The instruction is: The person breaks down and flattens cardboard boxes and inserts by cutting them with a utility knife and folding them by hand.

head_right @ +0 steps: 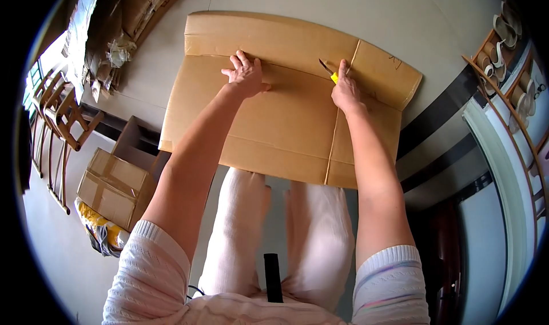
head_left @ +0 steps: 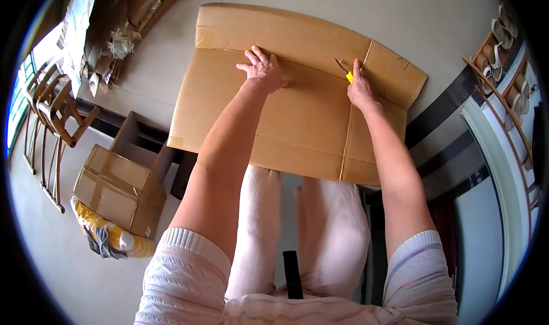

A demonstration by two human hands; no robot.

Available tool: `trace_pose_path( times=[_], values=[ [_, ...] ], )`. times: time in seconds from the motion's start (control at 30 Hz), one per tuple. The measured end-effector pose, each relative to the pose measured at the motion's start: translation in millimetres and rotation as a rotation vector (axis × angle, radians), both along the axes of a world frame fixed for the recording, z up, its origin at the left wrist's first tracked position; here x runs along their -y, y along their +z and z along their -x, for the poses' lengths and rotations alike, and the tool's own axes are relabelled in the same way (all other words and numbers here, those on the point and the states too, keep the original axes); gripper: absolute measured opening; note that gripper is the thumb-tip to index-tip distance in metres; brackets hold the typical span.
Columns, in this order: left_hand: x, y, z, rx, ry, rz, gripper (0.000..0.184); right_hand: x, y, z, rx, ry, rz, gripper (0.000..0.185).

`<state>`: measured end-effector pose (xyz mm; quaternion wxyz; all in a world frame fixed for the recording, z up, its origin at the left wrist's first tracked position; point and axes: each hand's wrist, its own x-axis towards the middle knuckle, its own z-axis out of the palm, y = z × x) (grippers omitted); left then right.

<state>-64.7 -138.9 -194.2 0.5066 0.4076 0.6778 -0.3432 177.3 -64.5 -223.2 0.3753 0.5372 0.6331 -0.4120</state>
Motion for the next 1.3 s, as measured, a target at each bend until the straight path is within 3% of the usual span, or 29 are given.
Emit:
trace_pose_path(
  times=[0.1, 0.2, 0.27, 0.33, 0.43, 0.57, 0.67, 0.77, 0.87, 0.9, 0.93, 0.97, 1.0, 1.03, 1.07, 1.13, 1.27, 1.3],
  values=[
    [2, 3, 1, -0.023, 0.012, -0.024, 0.086, 4, 23, 2, -0.111, 0.038, -0.026, 0.067],
    [5, 4, 1, -0.036, 0.014, -0.028, 0.086, 16, 101, 12, -0.141, 0.064, 0.138, 0.063],
    [3, 3, 0, -0.028, 0.016, -0.025, 0.087, 49, 159, -8, -0.399, 0.123, 0.102, 0.072],
    [1, 6, 3, -0.021, 0.022, -0.022, 0.088, 77, 206, -14, -0.456, 0.264, 0.117, 0.086],
    [7, 14, 4, -0.017, 0.052, -0.111, 0.081, 97, 223, -8, -0.213, 0.468, 0.275, 0.095],
    [16, 33, 22, 0.087, 0.037, -0.21, 0.074, 117, 195, -21, -0.127, 0.501, 0.18, 0.092],
    [58, 50, 34, 0.045, 0.358, -0.552, 0.068, 128, 190, -31, -0.155, 0.439, 0.154, 0.089],
    [100, 143, 50, -0.275, 0.503, -0.885, 0.062, 129, 188, -28, -0.124, 0.471, 0.174, 0.087],
    [160, 222, 46, -0.651, 0.833, -1.106, 0.067, 133, 184, -30, -0.131, 0.498, 0.139, 0.087],
    [185, 223, 40, -0.715, 1.041, -1.12, 0.059, 132, 185, -30, -0.13, 0.5, 0.134, 0.087],
    [186, 227, 30, -0.198, 1.899, -1.105, 0.048, 132, 186, -29, -0.129, 0.507, 0.128, 0.087],
    [227, 197, 15, -0.196, 2.066, -0.669, 0.043, 130, 186, -27, -0.12, 0.496, 0.133, 0.086],
    [226, 179, -5, 0.06, 2.404, -0.501, 0.045, 128, 186, -26, -0.116, 0.511, 0.13, 0.086],
    [201, 171, -19, 0.142, 2.555, -0.432, 0.049, 128, 187, -25, -0.11, 0.523, 0.122, 0.085],
    [176, 164, -31, 0.108, 2.617, -0.689, 0.053, 126, 187, -25, -0.097, 0.533, 0.114, 0.085],
    [163, 142, -36, -0.243, 2.693, -0.654, 0.048, 120, 186, -19, -0.067, 0.545, 0.135, 0.084],
    [160, 143, -42, -0.395, 2.584, -0.711, 0.048, 120, 188, -18, -0.072, 0.566, 0.146, 0.086],
    [160, 137, -42, -0.433, 2.577, -0.742, 0.04, 119, 188, -19, -0.079, 0.57, 0.136, 0.087]
  ],
)
